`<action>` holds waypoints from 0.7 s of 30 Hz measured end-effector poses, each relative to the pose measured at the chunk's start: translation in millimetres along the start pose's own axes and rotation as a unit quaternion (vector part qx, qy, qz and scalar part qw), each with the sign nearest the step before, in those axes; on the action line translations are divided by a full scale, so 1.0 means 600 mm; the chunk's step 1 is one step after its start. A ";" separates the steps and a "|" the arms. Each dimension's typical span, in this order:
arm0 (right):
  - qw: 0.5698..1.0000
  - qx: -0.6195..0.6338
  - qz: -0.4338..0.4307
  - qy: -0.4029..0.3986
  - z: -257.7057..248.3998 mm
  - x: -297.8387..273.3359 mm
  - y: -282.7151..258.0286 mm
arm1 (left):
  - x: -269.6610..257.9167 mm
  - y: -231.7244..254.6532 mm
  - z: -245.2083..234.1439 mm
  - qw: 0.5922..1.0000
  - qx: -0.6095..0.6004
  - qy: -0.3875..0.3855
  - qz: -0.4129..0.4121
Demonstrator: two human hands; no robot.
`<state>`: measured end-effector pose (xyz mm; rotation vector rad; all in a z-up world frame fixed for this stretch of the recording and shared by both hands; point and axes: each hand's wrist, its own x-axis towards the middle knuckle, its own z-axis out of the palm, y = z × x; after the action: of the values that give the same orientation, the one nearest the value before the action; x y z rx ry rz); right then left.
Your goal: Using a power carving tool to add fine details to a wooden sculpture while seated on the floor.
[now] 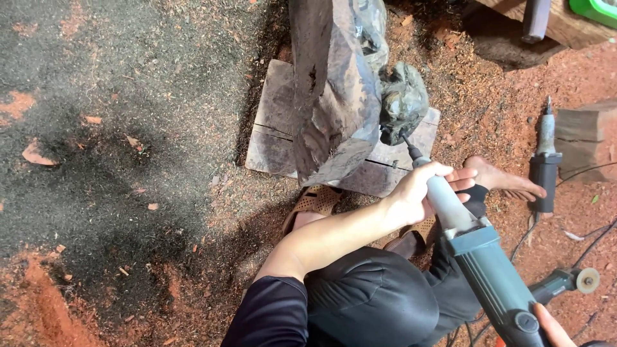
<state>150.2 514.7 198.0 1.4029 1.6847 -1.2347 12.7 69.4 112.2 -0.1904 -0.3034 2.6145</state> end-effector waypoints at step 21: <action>0.990 -0.029 -0.104 0.087 0.123 -0.103 0.047 | -0.003 -0.005 0.019 0.997 0.074 0.035 -0.011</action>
<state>184.9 422.4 217.5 1.3594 2.0131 -1.1916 13.6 69.0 123.9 -0.2247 -0.0876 2.5880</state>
